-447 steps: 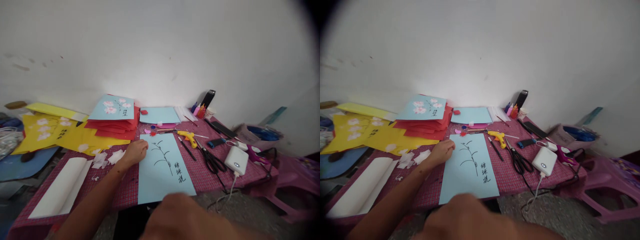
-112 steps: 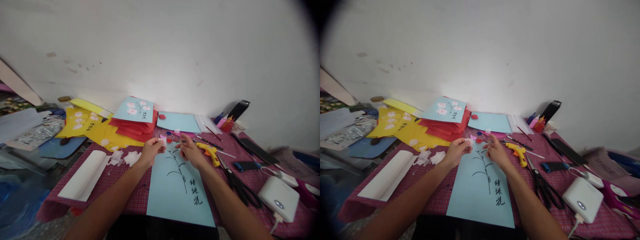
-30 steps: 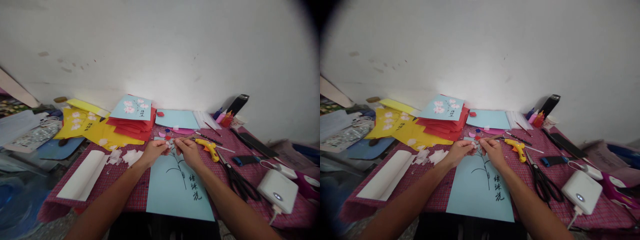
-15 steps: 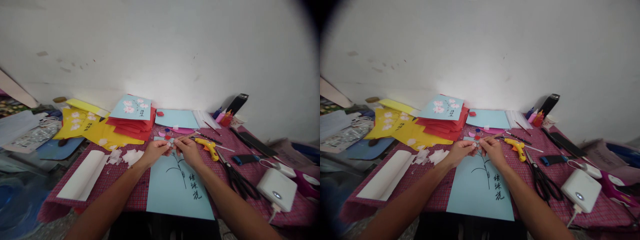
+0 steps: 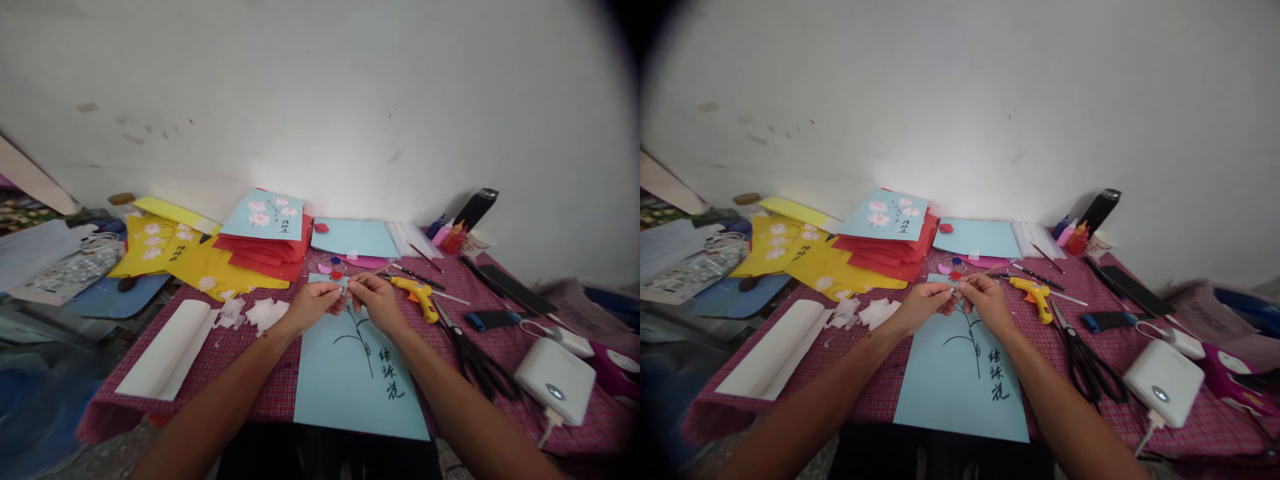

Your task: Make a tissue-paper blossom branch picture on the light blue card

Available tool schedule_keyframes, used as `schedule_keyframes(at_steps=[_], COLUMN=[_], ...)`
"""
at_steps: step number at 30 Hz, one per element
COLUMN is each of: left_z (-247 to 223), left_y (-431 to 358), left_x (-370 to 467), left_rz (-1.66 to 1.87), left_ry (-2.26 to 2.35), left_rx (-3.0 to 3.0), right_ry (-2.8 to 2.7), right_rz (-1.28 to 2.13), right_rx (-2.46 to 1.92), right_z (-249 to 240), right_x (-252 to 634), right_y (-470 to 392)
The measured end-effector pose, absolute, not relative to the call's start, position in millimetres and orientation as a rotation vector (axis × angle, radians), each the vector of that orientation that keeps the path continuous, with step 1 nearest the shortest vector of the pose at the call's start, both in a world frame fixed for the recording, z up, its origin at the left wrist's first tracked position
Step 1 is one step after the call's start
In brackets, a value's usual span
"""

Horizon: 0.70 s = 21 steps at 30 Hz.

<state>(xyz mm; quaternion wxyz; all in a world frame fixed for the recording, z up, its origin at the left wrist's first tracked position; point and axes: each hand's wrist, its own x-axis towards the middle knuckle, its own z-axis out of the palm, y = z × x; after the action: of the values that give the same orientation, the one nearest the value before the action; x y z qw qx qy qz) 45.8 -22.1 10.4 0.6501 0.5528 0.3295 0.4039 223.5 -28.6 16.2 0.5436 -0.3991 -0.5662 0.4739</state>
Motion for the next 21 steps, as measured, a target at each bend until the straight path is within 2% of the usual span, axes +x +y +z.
schedule_keyframes(at_steps=[21], left_z=[10.5], left_y=[-22.0], left_x=[47.1], left_rz=[0.914], left_ry=[0.817], left_rx=[1.292], right_ry=[-1.401], right_rz=[1.026], right_rx=[-1.016], right_z=[22.2], right_x=[222.3], right_y=[-31.9])
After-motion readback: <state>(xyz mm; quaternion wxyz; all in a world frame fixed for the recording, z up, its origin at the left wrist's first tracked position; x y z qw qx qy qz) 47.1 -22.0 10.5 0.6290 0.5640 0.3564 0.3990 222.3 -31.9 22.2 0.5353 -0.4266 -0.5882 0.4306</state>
